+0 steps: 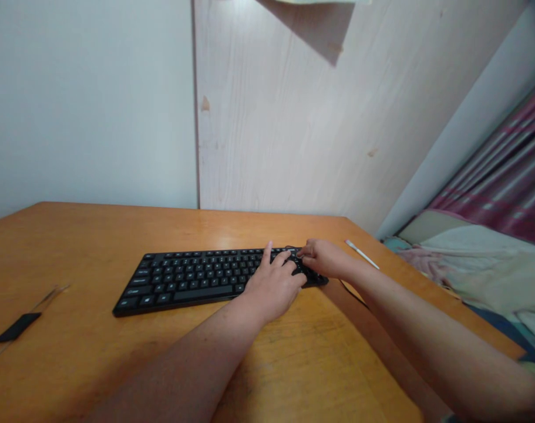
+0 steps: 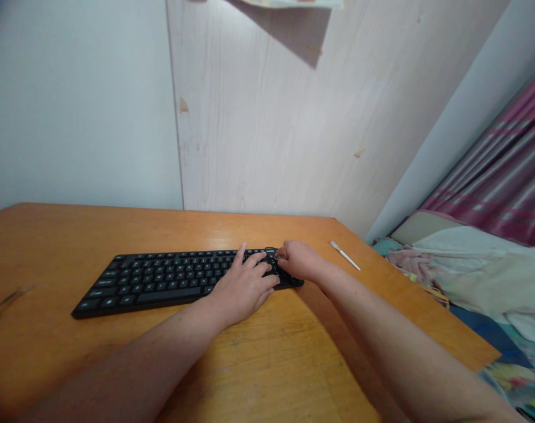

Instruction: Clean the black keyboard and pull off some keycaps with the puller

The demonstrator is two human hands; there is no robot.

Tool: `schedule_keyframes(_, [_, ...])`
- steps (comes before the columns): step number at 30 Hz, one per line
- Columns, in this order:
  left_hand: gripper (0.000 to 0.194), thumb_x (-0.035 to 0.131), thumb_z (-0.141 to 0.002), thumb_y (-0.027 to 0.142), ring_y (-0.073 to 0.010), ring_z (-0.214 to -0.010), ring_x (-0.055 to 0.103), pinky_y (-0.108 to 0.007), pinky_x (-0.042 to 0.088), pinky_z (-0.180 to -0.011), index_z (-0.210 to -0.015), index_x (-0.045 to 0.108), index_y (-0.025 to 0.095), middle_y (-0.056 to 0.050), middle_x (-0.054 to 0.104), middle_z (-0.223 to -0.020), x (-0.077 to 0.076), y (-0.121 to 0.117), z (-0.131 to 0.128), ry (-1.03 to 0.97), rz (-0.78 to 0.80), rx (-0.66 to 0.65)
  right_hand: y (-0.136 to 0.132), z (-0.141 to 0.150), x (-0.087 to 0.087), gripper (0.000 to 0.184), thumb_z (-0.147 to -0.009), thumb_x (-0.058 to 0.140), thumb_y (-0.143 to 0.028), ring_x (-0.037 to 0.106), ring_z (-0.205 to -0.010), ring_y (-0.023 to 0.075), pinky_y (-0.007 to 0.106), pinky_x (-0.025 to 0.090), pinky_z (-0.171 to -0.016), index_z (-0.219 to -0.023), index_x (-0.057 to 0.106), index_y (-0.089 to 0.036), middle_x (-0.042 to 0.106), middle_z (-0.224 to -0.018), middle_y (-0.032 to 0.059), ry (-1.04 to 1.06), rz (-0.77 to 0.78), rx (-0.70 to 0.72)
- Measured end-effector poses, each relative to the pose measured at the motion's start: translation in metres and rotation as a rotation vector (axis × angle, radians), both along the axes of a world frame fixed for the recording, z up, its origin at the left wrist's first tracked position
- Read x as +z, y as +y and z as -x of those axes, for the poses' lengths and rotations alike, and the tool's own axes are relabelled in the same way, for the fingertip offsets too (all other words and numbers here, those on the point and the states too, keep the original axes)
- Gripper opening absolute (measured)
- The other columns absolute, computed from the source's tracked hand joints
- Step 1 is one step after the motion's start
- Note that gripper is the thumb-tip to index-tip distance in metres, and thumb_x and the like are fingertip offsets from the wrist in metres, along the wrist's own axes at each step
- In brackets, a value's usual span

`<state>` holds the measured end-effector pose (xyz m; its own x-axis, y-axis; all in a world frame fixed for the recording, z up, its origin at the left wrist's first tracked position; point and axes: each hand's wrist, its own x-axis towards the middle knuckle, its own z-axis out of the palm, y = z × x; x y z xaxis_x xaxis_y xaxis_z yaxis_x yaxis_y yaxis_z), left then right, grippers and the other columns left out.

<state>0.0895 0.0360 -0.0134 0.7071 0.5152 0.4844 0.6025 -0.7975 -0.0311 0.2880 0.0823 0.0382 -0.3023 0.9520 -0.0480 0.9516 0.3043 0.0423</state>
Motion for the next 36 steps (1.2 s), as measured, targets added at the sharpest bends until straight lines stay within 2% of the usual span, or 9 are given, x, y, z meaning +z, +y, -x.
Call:
schedule_keyframes(13, [0.02, 0.053, -0.094, 0.031, -0.0313, -0.131, 0.044, -0.07, 0.005, -0.114, -0.105, 0.069, 0.028, -0.005, 0.068, -0.113, 0.0, 0.001, -0.001, 0.011, -0.024, -0.005, -0.032, -0.011, -0.008, 0.033, -0.083, 0.052, -0.02, 0.062, -0.083, 0.0194, 0.026, 0.042, -0.072, -0.104, 0.077, -0.023, 0.072, -0.095, 0.0065, 0.104, -0.012, 0.083])
schedule_keyframes(20, [0.019, 0.052, -0.094, 0.03, -0.0298, -0.13, 0.045, -0.068, 0.007, -0.115, -0.104, 0.069, 0.027, -0.005, 0.068, -0.111, 0.0, 0.001, 0.0, 0.014, -0.028, -0.011, -0.05, -0.01, -0.012, 0.024, -0.085, 0.052, -0.02, 0.06, -0.078, 0.0171, 0.024, 0.039, -0.068, -0.088, 0.076, -0.019, 0.066, -0.083, 0.0058, 0.117, -0.083, 0.134])
schedule_keyframes(27, [0.021, 0.051, -0.095, 0.031, -0.0299, -0.132, 0.043, -0.067, 0.01, -0.115, -0.106, 0.068, 0.028, -0.005, 0.068, -0.114, -0.001, 0.001, 0.0, 0.008, -0.024, -0.004, -0.068, -0.009, -0.018, 0.025, -0.088, 0.051, -0.024, 0.059, -0.079, 0.0181, 0.026, 0.038, -0.067, -0.091, 0.076, -0.019, 0.067, -0.084, 0.007, 0.135, -0.13, 0.099])
schedule_keyframes(36, [0.02, 0.055, -0.093, 0.032, -0.0295, -0.131, 0.044, -0.068, 0.007, -0.115, -0.108, 0.068, 0.028, -0.005, 0.068, -0.113, 0.0, 0.001, 0.0, 0.011, -0.042, 0.002, -0.087, -0.007, -0.036, 0.025, -0.088, 0.051, -0.021, 0.057, -0.08, 0.0186, 0.027, 0.037, -0.068, -0.091, 0.075, -0.02, 0.065, -0.085, 0.007, 0.123, -0.262, 0.041])
